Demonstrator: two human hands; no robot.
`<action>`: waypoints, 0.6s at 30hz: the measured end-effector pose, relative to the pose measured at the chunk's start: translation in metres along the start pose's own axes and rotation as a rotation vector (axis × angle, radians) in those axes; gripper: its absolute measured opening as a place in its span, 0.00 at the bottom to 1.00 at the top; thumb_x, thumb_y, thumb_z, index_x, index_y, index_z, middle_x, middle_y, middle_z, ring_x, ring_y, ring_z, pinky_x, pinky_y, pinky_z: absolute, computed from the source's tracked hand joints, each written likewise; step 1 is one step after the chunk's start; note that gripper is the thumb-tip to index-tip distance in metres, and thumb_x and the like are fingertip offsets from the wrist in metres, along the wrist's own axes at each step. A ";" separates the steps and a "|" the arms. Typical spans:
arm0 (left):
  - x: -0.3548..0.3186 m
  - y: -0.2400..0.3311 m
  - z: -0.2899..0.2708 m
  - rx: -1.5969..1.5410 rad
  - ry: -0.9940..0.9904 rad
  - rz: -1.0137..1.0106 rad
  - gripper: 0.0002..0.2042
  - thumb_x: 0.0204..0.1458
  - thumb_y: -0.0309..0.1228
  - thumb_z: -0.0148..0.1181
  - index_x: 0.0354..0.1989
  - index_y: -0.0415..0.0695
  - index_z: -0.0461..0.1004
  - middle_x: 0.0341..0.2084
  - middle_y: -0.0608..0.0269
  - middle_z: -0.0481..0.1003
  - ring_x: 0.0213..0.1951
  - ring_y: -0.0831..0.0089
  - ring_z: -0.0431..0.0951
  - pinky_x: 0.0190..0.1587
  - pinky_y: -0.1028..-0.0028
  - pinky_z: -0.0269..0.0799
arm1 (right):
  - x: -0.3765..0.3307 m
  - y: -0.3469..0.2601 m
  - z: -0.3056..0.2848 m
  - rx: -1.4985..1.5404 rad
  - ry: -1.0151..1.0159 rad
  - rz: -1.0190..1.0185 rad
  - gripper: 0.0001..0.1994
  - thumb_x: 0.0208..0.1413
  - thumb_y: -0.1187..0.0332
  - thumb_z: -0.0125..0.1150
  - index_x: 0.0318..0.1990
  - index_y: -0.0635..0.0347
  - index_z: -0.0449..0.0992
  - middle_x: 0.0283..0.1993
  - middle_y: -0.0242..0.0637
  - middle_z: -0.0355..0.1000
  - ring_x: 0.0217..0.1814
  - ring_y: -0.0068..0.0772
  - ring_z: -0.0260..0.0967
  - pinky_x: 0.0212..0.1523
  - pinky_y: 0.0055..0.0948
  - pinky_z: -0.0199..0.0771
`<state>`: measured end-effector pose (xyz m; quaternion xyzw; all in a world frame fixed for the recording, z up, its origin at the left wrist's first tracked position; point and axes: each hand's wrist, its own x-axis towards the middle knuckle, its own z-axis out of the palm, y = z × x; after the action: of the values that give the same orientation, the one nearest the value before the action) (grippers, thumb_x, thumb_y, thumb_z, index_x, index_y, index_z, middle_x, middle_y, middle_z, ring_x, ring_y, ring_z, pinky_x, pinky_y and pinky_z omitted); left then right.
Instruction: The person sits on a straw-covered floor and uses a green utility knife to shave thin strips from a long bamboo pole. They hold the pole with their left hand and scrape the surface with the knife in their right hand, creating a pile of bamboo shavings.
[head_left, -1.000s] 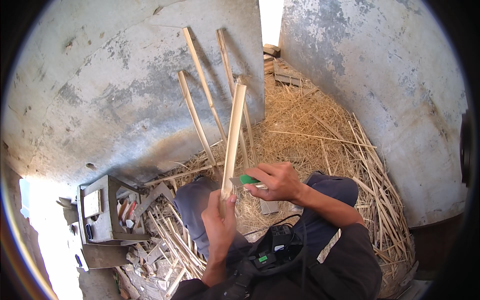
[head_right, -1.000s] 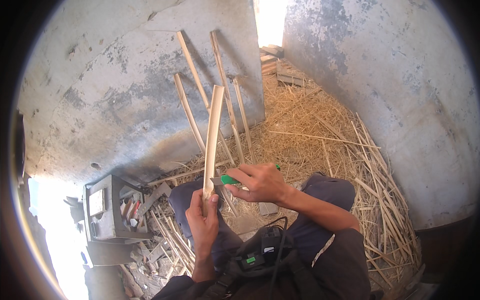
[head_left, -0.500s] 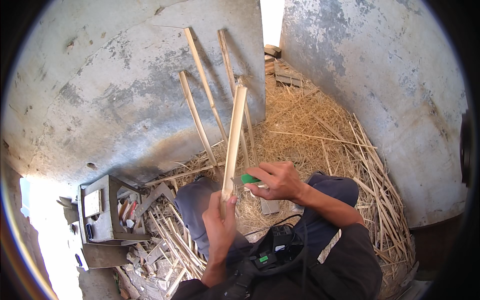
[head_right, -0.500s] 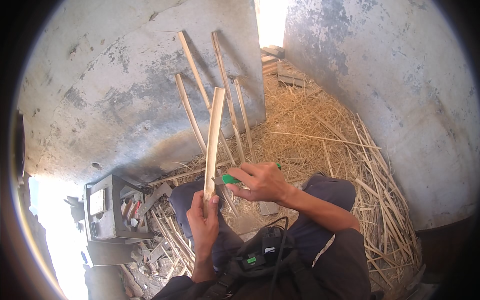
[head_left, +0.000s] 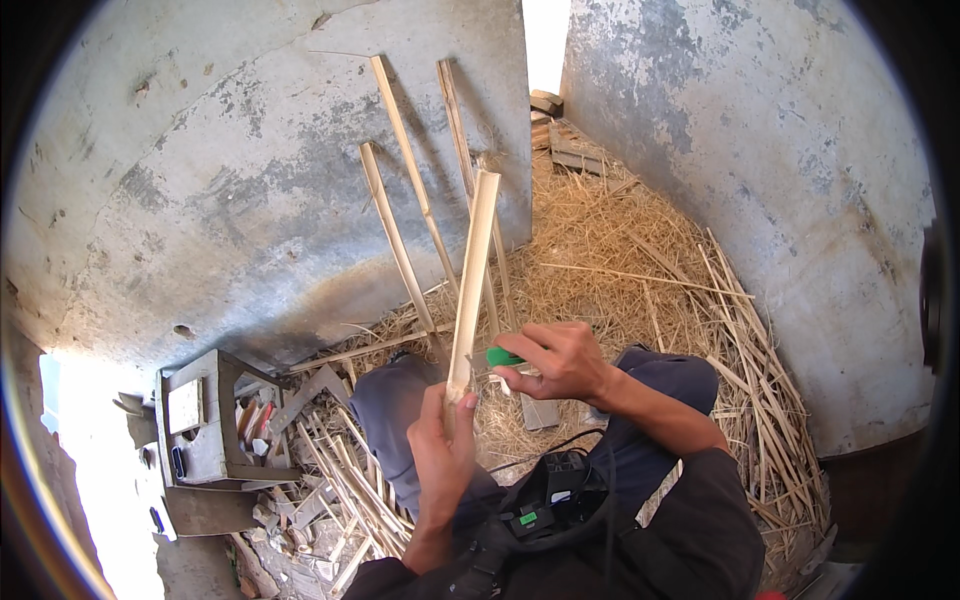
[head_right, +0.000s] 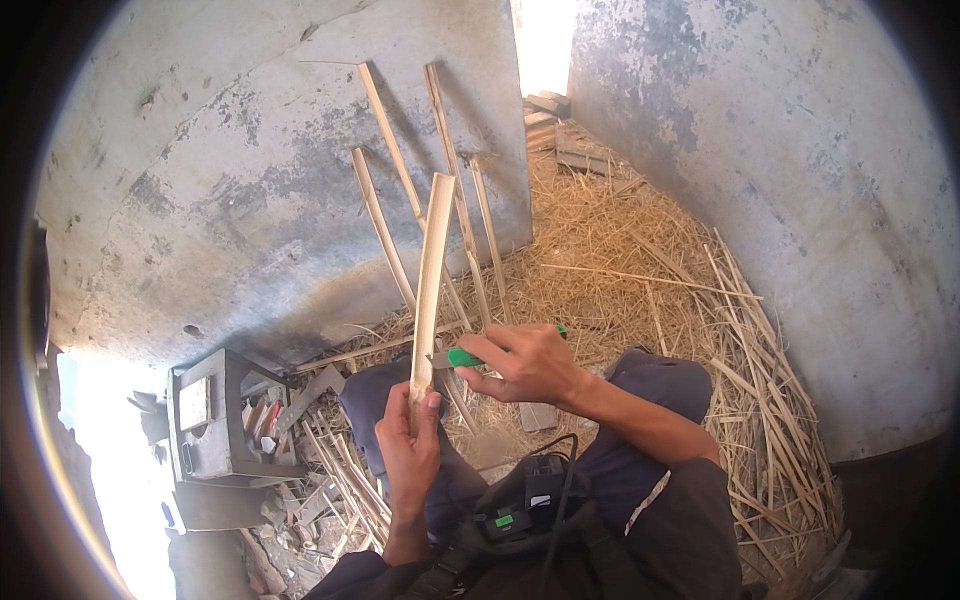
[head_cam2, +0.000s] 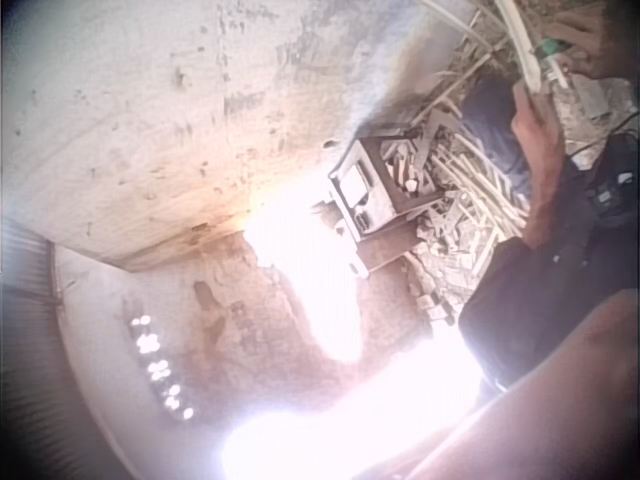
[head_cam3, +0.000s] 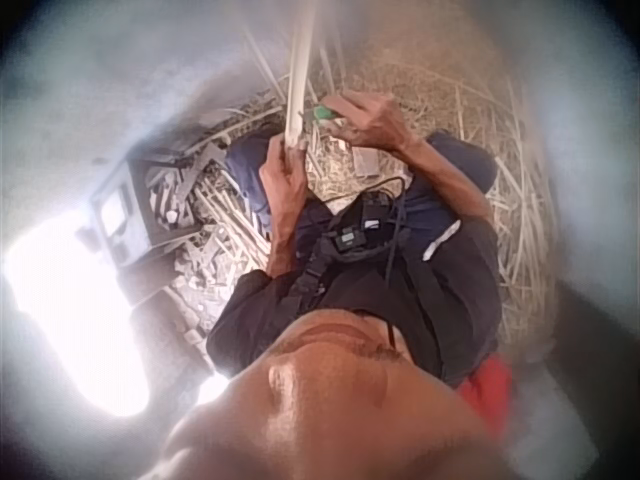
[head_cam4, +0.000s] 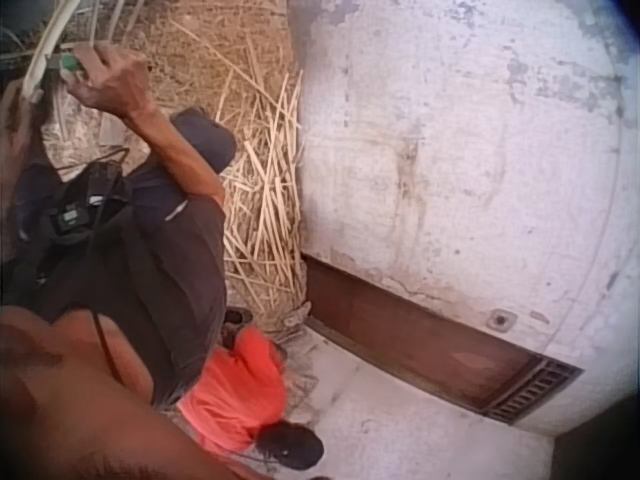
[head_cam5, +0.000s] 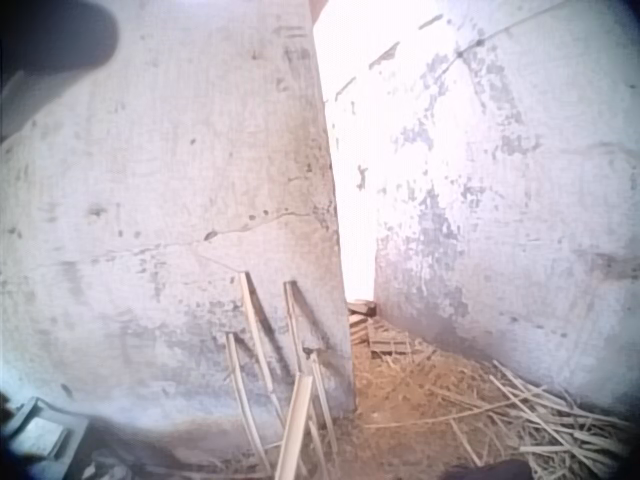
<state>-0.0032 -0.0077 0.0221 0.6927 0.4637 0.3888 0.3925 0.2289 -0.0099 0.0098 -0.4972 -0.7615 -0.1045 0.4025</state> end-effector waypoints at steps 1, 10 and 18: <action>0.000 0.001 0.000 -0.003 0.000 0.001 0.09 0.69 0.30 0.66 0.50 0.36 0.78 0.21 0.62 0.76 0.24 0.80 0.70 0.29 0.72 0.67 | 0.000 0.000 0.000 -0.004 -0.005 0.004 0.15 0.57 0.58 0.77 0.47 0.54 0.85 0.28 0.30 0.75 0.23 0.33 0.77 0.24 0.32 0.77; -0.008 -0.010 0.003 -0.012 -0.022 -0.019 0.10 0.69 0.31 0.66 0.50 0.36 0.77 0.21 0.58 0.75 0.23 0.77 0.72 0.29 0.71 0.69 | 0.007 0.021 -0.004 0.003 0.091 0.089 0.13 0.61 0.55 0.74 0.46 0.50 0.85 0.29 0.30 0.77 0.23 0.33 0.77 0.23 0.33 0.77; -0.014 -0.008 0.000 0.015 -0.052 -0.040 0.10 0.69 0.31 0.66 0.48 0.36 0.76 0.20 0.57 0.74 0.22 0.75 0.72 0.29 0.70 0.68 | 0.010 0.030 -0.011 -0.007 0.078 0.122 0.13 0.61 0.58 0.73 0.48 0.52 0.85 0.32 0.32 0.80 0.26 0.34 0.81 0.24 0.33 0.78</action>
<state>-0.0097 -0.0192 0.0126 0.6962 0.4700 0.3591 0.4068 0.2580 0.0054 0.0166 -0.5396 -0.7131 -0.1016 0.4359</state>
